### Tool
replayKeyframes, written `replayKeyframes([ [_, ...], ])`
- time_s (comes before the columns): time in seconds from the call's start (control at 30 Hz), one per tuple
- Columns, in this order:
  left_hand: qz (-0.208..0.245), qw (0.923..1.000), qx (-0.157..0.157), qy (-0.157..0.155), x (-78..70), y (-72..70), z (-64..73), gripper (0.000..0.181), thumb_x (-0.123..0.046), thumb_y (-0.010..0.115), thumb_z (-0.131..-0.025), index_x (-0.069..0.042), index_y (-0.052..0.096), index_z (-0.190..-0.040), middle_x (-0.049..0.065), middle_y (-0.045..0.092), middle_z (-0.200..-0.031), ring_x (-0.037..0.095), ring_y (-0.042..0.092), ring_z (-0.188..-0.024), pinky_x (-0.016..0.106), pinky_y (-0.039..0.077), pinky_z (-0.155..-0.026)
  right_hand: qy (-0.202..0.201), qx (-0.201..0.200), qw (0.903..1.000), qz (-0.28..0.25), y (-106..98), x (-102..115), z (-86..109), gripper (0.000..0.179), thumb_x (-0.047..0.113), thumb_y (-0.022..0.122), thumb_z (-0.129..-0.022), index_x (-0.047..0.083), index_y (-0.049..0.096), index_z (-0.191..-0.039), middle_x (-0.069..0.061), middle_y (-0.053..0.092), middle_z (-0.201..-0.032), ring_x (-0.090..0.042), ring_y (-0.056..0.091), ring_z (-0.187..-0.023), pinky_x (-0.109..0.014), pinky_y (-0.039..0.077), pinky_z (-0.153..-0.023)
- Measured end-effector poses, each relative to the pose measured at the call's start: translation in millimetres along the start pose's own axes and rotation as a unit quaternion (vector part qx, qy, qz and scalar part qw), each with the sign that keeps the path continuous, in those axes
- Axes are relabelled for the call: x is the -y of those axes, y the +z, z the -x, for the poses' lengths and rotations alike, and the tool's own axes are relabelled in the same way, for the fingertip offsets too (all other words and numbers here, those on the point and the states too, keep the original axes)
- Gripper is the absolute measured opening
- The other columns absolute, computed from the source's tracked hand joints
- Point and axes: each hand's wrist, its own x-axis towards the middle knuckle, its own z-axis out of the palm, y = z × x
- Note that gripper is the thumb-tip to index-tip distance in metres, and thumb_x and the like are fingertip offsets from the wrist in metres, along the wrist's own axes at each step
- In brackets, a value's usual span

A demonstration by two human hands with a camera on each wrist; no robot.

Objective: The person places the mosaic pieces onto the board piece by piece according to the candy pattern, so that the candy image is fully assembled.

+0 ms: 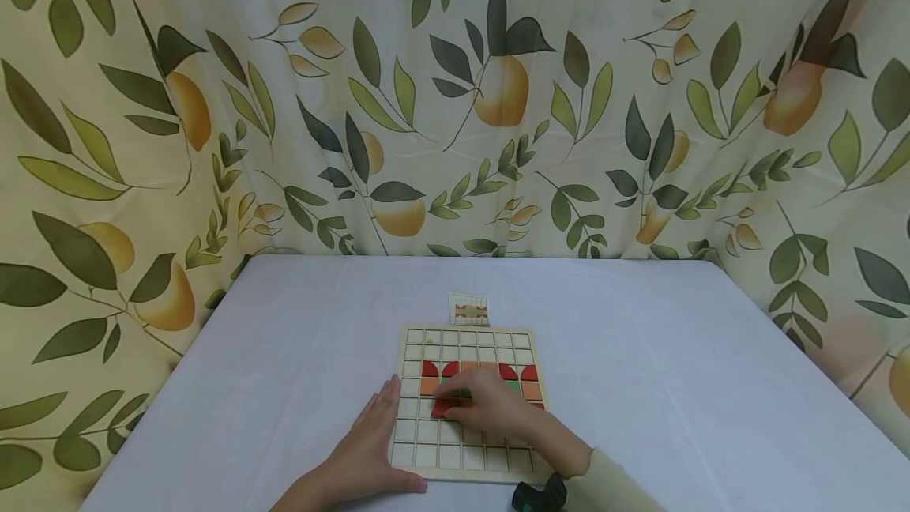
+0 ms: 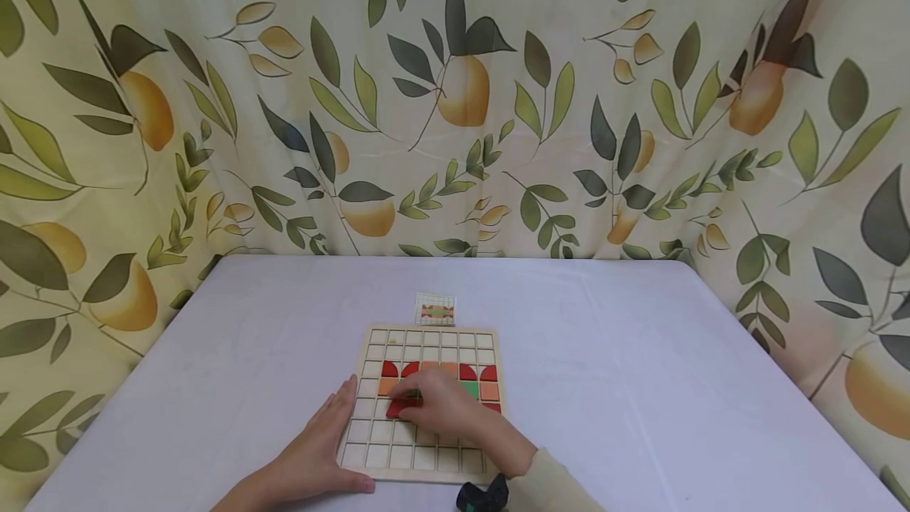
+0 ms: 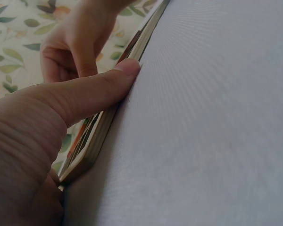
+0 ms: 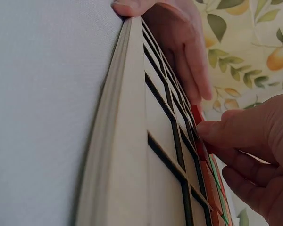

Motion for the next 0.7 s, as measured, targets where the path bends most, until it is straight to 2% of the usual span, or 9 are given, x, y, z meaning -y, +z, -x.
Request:
replayKeyframes([
  [0.4,0.0,1.0,0.0,-0.005,-0.3,0.1,0.1,0.134,-0.069,0.071,-0.055,0.0,0.0,-0.146,0.016,0.005,-0.152,0.026,0.005,-0.138,0.05,0.008,-0.108,-0.009,0.001,0.9999,0.008,1.9,0.2,-1.7,0.024,0.01,0.071,-0.08,0.011,0.07,-0.105,0.009,0.066,-0.1,0.0,0.057,-0.093,-0.02,0.047,-0.081],
  [0.7,-0.002,0.9999,0.003,-0.012,-0.2,0.6,0.0,0.134,-0.068,0.072,-0.055,-0.002,0.001,-0.147,0.014,0.005,-0.152,0.025,0.005,-0.138,0.05,0.009,-0.108,-0.021,-0.002,0.9997,0.014,2.7,1.7,-4.5,0.022,0.01,0.071,-0.081,0.01,0.071,-0.103,0.009,0.066,-0.097,0.0,0.057,-0.088,-0.019,0.047,-0.078],
])
